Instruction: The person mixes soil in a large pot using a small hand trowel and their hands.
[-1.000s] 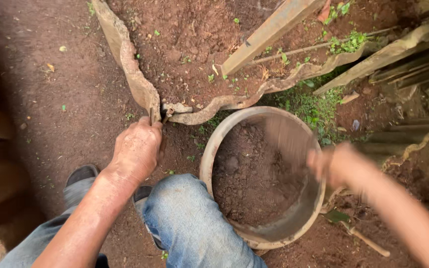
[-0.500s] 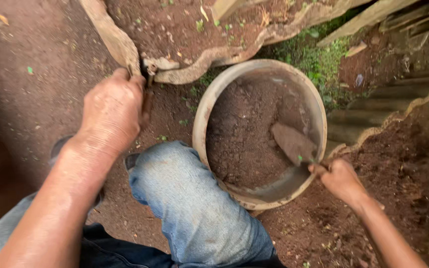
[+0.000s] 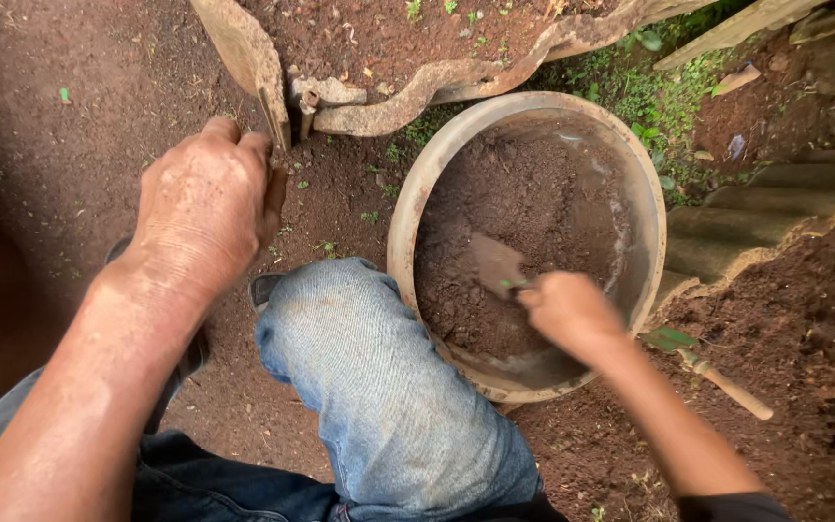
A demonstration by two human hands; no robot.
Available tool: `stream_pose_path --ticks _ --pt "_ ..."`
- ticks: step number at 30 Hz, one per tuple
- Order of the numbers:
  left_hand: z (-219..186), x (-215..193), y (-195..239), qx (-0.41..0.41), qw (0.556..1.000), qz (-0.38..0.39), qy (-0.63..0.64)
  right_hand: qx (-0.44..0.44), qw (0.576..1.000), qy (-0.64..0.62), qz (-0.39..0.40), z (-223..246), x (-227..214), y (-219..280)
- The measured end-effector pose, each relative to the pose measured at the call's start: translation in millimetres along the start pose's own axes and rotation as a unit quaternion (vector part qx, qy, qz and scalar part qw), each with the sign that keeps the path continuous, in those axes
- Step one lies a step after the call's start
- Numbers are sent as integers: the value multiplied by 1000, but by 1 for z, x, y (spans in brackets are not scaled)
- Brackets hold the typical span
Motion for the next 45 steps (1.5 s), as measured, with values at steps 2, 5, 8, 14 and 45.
stream_pose_path --ticks 2,5,8,14,45 --pt "3 0 1 3 1000 -10 2 40 996 -75 -28 -19 -41 19" --pt "3 5 -1 20 999 -25 -18 49 980 -90 -171 -5 -62 1" --pt "0 9 -6 24 999 5 -33 -282 867 131 -388 58 -30 11" --pt "-5 7 -2 29 999 6 -36 72 995 67 34 -43 -14 59" --pt "-8 -5 -14 13 998 -56 -10 -191 921 -324 -99 11 133 -127"
Point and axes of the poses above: each hand's wrist, its own y-axis away from the middle knuckle, its own x-axis out of the palm, z = x × y, the point moved 4 cm from there along -y, towards the middle knuckle, and after that the axes turned 5 degrees about y, right-handed, at the moved point
